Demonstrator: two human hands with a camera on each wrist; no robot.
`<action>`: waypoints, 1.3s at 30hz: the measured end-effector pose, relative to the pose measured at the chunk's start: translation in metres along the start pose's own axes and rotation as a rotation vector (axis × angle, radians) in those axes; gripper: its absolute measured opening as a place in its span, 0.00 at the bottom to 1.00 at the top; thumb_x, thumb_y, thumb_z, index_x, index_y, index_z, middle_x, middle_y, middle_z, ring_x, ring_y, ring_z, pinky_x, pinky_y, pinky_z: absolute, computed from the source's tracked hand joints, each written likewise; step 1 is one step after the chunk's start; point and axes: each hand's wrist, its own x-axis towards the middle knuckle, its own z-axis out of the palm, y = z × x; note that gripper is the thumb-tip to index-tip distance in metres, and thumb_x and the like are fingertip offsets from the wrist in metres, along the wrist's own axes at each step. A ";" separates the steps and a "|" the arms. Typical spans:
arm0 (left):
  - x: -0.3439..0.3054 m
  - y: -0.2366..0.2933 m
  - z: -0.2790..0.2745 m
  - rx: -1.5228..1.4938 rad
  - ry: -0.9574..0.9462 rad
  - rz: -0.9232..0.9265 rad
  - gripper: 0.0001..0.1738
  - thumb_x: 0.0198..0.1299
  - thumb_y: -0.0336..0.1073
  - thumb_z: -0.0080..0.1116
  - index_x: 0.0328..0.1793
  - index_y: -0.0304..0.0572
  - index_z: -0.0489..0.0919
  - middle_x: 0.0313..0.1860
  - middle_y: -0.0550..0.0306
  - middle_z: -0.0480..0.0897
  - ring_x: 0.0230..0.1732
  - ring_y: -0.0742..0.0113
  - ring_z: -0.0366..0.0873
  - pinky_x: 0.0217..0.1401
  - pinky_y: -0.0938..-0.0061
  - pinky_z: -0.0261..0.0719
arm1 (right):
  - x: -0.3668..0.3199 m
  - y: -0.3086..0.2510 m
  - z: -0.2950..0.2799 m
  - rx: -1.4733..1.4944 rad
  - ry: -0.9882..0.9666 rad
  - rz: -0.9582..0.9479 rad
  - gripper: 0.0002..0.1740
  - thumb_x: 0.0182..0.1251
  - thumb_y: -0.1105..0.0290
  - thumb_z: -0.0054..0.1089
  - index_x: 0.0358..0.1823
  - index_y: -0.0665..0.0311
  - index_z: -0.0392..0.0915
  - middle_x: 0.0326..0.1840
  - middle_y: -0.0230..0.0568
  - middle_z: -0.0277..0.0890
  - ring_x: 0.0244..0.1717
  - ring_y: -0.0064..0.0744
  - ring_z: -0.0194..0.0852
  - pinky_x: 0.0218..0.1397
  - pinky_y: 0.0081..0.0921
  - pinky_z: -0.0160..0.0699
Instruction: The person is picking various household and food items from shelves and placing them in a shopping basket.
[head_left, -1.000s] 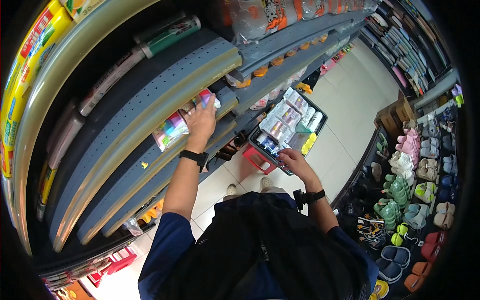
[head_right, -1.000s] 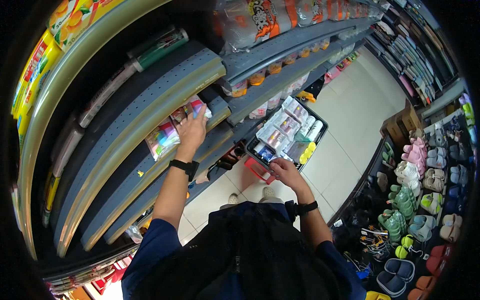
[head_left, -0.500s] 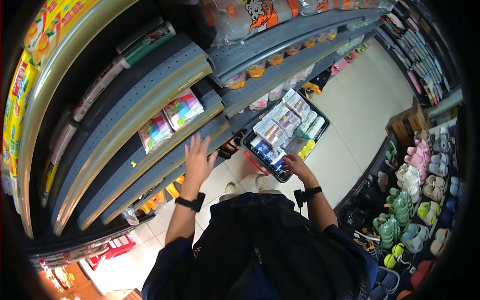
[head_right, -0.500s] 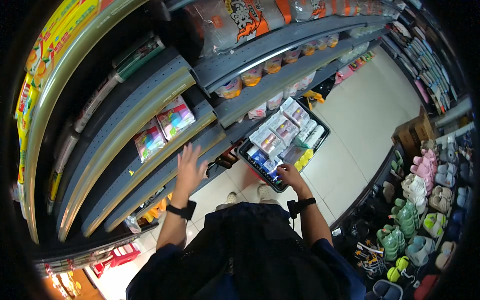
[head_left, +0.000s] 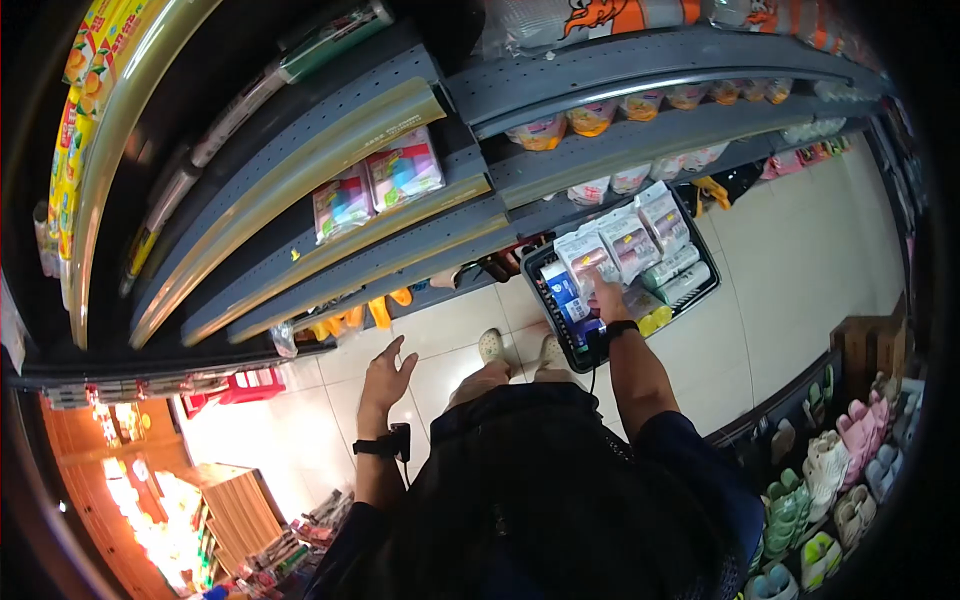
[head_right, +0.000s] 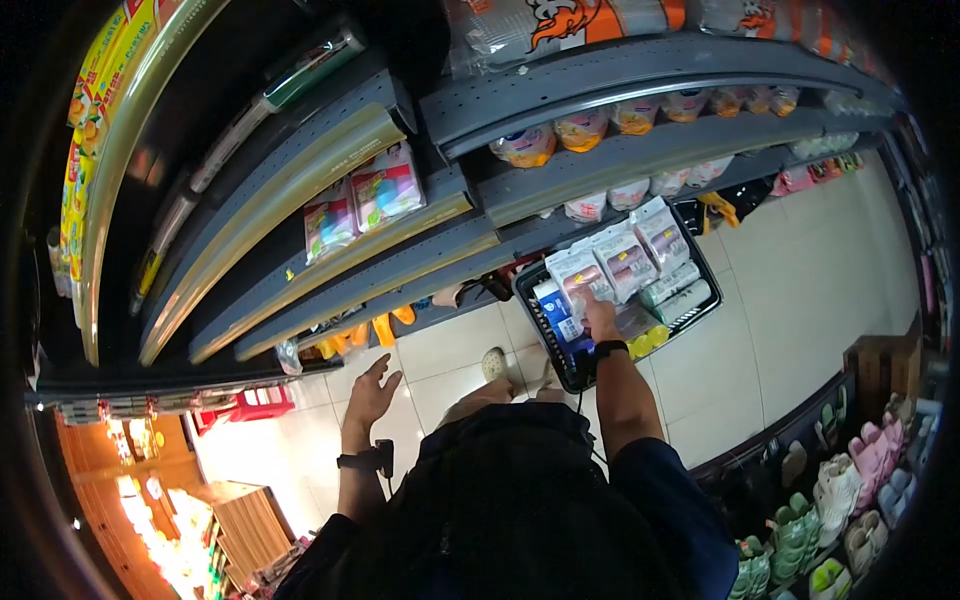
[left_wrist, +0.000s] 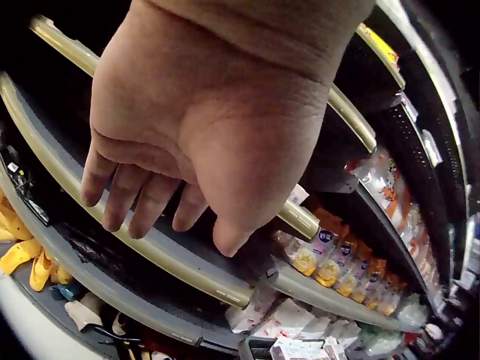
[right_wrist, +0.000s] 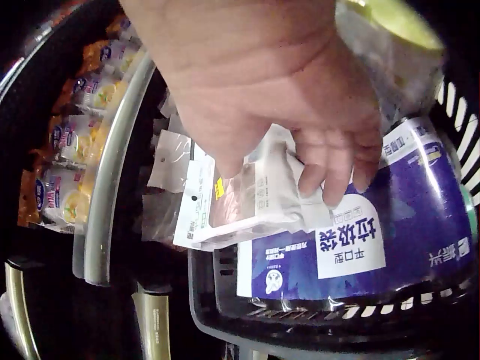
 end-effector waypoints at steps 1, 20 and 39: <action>-0.005 -0.003 0.005 -0.021 0.027 -0.003 0.31 0.64 0.48 0.61 0.67 0.35 0.75 0.55 0.30 0.82 0.57 0.38 0.81 0.59 0.56 0.79 | -0.007 -0.013 -0.001 0.028 -0.029 0.083 0.38 0.59 0.32 0.61 0.40 0.66 0.79 0.29 0.39 0.79 0.25 0.34 0.81 0.22 0.32 0.72; 0.031 0.090 0.035 -0.054 -0.138 0.110 0.35 0.62 0.51 0.65 0.67 0.33 0.74 0.55 0.30 0.82 0.55 0.37 0.82 0.57 0.58 0.81 | -0.109 -0.077 -0.012 0.578 -0.801 -0.006 0.23 0.73 0.60 0.59 0.63 0.63 0.73 0.55 0.37 0.80 0.52 0.28 0.82 0.50 0.27 0.82; 0.031 0.088 0.046 -1.422 0.137 -0.007 0.25 0.77 0.37 0.46 0.77 0.45 0.61 0.70 0.57 0.71 0.68 0.64 0.70 0.68 0.66 0.72 | 0.113 0.043 -0.054 0.458 0.297 -0.165 0.32 0.60 0.53 0.69 0.56 0.71 0.73 0.41 0.45 0.83 0.39 0.44 0.81 0.43 0.39 0.82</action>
